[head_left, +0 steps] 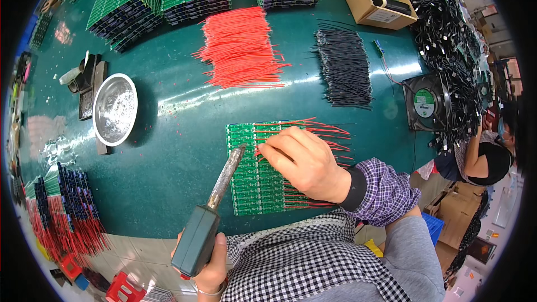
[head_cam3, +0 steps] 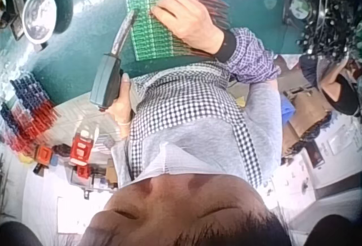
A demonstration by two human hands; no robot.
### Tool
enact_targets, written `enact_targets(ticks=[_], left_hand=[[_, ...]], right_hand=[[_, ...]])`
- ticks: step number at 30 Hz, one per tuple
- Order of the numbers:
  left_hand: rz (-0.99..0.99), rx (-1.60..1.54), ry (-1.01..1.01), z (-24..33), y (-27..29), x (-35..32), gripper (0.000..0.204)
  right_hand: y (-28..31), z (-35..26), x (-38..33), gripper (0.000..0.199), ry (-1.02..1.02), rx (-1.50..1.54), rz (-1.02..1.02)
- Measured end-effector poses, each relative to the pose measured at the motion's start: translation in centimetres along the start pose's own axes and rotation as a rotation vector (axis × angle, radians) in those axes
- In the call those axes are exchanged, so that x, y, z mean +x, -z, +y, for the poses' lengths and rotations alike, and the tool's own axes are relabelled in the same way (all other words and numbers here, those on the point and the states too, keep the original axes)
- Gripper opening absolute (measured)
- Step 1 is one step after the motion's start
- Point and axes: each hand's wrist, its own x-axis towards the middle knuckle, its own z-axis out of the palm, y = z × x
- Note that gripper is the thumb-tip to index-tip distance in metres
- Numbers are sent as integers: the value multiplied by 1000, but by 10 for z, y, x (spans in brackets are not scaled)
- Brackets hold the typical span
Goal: The person solders wires onto circuit board panels using a soldering tool, adjusting and positioning the wires by hand.
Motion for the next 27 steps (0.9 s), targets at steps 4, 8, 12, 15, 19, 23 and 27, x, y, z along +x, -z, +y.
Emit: enact_targets(ticks=[4, 8, 12, 15, 19, 23, 27], left_hand=[[16, 0, -35, 2, -2, 1, 30], [43, 15, -62, 2, -3, -1, 29], [37, 37, -73, 3, -4, 0, 26], [7, 47, -156, 4, -5, 3, 25], [-22, 47, -164, 4, -5, 5, 25], [-42, 61, -178, 6, -5, 6, 24], [-52, 73, -180, 6, -6, 6, 23]], right_hand=[[9, -4, 2, 29, 11, 30, 22], [9, -9, -3, 32, 0, 65, 25], [3, -8, -6, 33, -24, 81, 18], [4, -8, -6, 32, -29, 72, 3], [4, -7, -6, 28, -8, 43, -6], [3, -7, -5, 28, 1, 38, 5], [2, -7, -4, 27, 5, 39, 11]])
